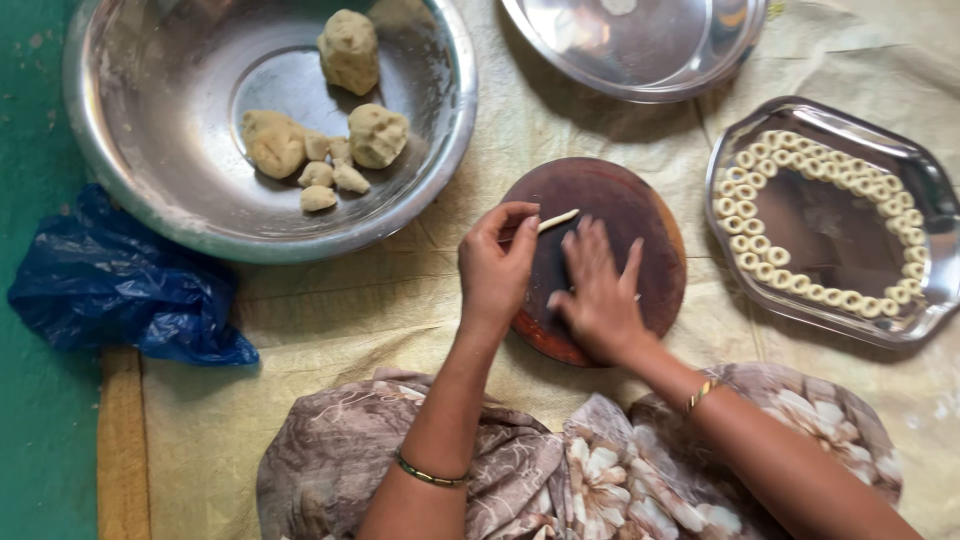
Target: The person rolls small pieces of dough into thin ropes on a wooden board, then joins the ends to form rings. The finished rings are placed on a metal tray.
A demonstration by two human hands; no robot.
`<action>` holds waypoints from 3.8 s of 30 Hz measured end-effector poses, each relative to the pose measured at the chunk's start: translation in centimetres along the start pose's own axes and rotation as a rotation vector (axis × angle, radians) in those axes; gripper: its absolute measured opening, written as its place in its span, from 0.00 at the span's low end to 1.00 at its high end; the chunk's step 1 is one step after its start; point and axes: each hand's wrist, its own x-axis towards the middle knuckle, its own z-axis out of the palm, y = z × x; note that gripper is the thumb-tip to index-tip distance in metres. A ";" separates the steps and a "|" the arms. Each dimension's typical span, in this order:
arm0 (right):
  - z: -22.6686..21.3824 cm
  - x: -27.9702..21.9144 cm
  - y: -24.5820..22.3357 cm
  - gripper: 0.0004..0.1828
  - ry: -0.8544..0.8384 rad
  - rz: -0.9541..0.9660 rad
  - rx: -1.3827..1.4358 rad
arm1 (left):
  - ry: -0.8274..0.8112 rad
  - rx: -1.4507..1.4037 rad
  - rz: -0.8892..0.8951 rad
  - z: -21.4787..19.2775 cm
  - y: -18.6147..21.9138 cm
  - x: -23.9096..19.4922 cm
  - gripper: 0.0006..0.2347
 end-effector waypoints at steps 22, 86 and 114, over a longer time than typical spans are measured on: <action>1.8 10.3 10.0 0.41 0.176 0.252 -0.185 | 0.003 0.011 0.017 -0.1 -0.1 0.2 0.08; -0.4 -2.3 2.3 0.46 -0.031 -0.060 0.043 | -0.089 0.319 0.046 -0.3 0.7 -1.0 0.09; -4.7 -5.6 3.6 0.40 -0.010 0.107 0.332 | -0.146 0.234 0.129 1.4 -1.3 -2.1 0.08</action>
